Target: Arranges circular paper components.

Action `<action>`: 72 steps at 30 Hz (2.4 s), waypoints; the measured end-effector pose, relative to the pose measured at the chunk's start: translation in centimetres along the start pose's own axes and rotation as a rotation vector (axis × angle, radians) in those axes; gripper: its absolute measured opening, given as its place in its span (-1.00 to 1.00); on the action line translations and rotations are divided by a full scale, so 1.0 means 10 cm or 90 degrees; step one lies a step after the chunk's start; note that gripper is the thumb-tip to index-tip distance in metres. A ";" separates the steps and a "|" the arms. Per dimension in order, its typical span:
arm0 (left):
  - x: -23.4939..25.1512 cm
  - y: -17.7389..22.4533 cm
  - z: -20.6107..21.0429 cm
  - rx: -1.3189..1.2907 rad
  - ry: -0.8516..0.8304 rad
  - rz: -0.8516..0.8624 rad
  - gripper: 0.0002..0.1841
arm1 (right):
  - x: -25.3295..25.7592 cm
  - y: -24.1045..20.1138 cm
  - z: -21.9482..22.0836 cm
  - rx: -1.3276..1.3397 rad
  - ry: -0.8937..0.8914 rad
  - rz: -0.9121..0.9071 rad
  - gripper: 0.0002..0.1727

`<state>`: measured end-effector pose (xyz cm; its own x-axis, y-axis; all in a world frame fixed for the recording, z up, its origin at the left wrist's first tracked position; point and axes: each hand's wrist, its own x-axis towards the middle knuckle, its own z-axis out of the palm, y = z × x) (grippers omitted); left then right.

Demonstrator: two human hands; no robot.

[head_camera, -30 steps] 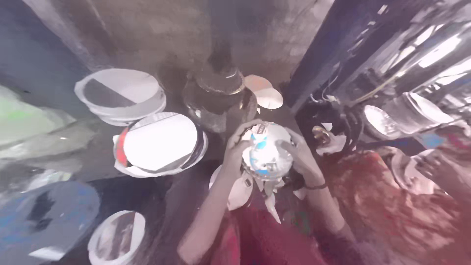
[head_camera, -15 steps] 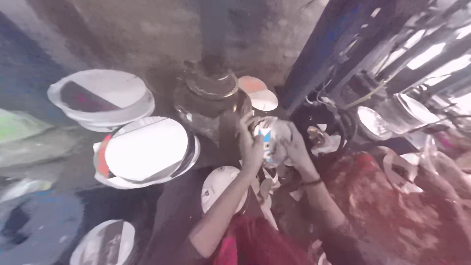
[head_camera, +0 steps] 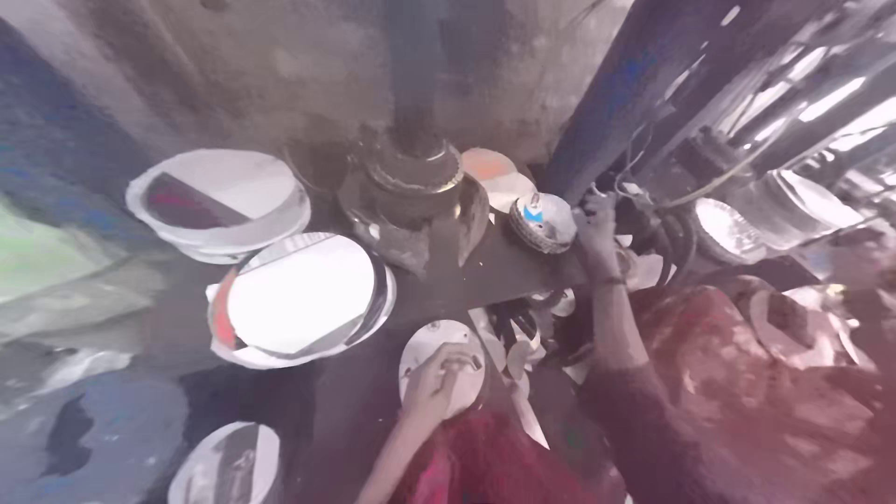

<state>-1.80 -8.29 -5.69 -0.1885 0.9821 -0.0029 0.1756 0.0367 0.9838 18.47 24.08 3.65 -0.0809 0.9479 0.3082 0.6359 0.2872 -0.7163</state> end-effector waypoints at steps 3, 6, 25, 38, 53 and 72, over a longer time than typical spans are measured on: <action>-0.22 -0.26 -0.13 0.042 0.145 -0.021 -0.64 | -0.83 -0.32 -0.31 0.106 0.014 -0.201 -0.73; -0.28 -0.39 -0.19 0.006 0.239 -0.056 -0.66 | -1.86 -0.83 -0.24 0.057 -0.351 -0.216 -0.80; -0.57 -0.18 -0.68 0.085 0.317 -0.089 -0.68 | -2.72 -0.53 0.91 -0.026 -0.252 -0.202 -0.61; -0.79 -0.27 -0.77 -0.190 0.176 -0.010 -0.52 | -2.72 -0.93 0.85 0.275 -0.385 -0.156 -0.60; -1.44 -0.13 -1.33 -0.203 0.494 0.036 -0.63 | -1.76 -2.39 1.78 0.037 -0.211 -0.405 -0.65; -1.96 0.29 -1.61 0.470 0.490 -0.170 -0.71 | -1.77 -2.25 1.69 -0.023 -0.195 -0.368 -0.51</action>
<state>-13.13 -30.42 0.12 -0.8137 0.5574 0.1649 0.5257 0.5848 0.6178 -7.41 3.22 3.72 -0.6286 0.6404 0.4412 0.4495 0.7622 -0.4658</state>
